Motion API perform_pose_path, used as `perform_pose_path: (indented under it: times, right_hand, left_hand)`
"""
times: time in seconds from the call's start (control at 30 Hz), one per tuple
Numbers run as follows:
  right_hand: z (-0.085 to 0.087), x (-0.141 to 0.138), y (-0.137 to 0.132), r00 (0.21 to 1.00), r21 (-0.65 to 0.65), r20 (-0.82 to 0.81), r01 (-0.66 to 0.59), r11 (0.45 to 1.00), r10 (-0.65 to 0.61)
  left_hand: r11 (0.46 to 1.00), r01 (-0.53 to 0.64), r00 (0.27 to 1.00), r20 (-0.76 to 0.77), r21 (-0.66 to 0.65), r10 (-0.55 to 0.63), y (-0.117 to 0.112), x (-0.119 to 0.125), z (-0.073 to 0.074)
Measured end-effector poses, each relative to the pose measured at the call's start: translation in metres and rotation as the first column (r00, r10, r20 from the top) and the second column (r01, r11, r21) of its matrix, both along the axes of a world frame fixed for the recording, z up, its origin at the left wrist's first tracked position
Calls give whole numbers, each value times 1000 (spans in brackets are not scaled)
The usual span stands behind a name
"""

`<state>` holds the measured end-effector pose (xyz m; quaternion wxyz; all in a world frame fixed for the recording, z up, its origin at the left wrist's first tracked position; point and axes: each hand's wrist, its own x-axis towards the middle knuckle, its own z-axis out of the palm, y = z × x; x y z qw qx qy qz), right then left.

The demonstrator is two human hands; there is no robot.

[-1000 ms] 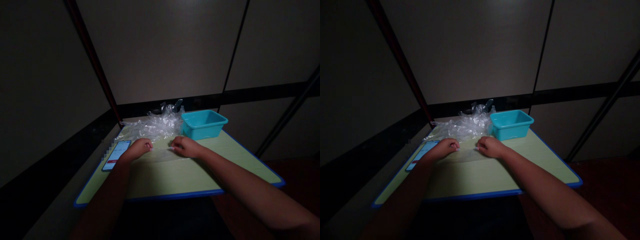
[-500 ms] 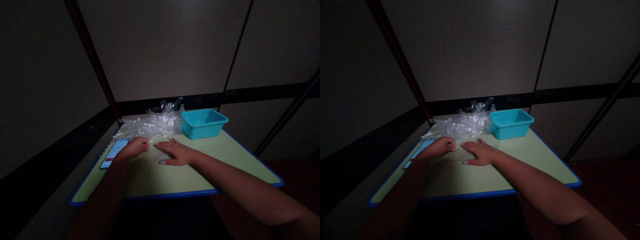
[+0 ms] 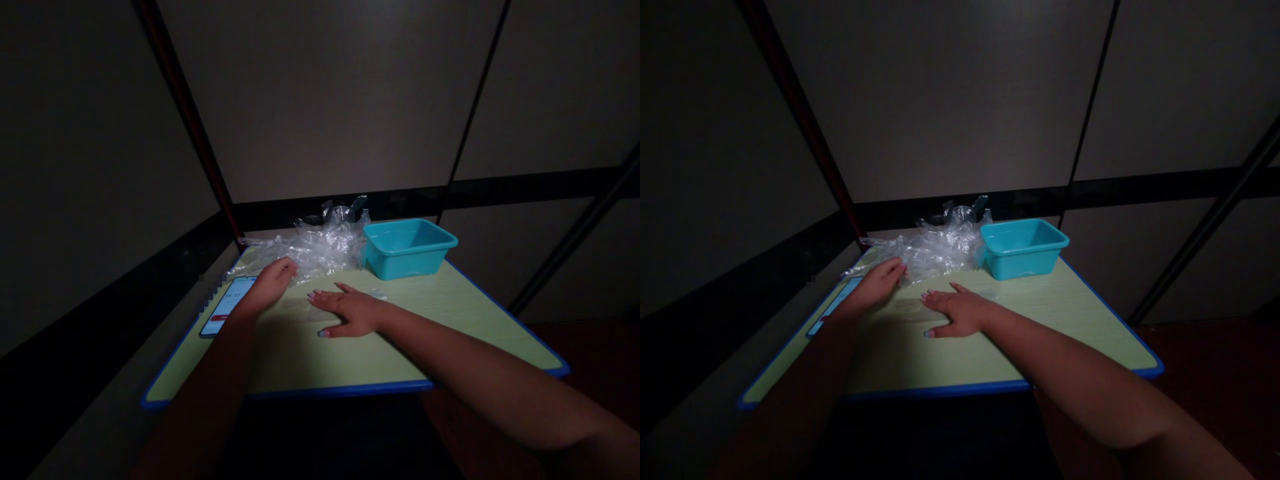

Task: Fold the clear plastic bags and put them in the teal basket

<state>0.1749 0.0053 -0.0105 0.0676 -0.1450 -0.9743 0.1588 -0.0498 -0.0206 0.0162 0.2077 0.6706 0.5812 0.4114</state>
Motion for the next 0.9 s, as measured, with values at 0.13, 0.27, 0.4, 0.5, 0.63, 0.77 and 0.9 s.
perform_pose_path:
  times: [0.13, 0.27, 0.4, 0.5, 0.63, 0.77, 0.9]
  right_hand:
    - [-1, 0, 1, 1000, -5, 7, -10, 1000, 10]
    - [-2, -1, 0, 1000, -5, 20, -5, 1000, 5]
    - [-1, -1, 0, 1000, -2, 17, -2, 1000, 2]
    - [1, 2, 3, 1000, 24, -26, 15, 1000, -15]
    - [3, 7, 9, 985, 87, -96, 155, 984, -147]
    - [1, 6, 10, 980, 88, -44, 200, 976, -196]
    - [0, 2, 8, 983, 84, 16, 180, 980, -182]
  left_hand:
    - [987, 163, 850, 510, -9, -136, -1, 21, -1]
    - [973, 224, 840, 517, -51, -167, -4, 43, -7]
    - [940, 276, 931, 299, -199, -210, -3, 53, -16]
    - [905, 290, 941, 262, -311, -212, 0, 52, -22]
    - [886, 340, 901, 378, -316, -211, 2, 49, -24]
    - [884, 321, 896, 413, -341, -166, 2, 48, -23]
    - [879, 303, 908, 390, -368, -150, 3, 48, -22]
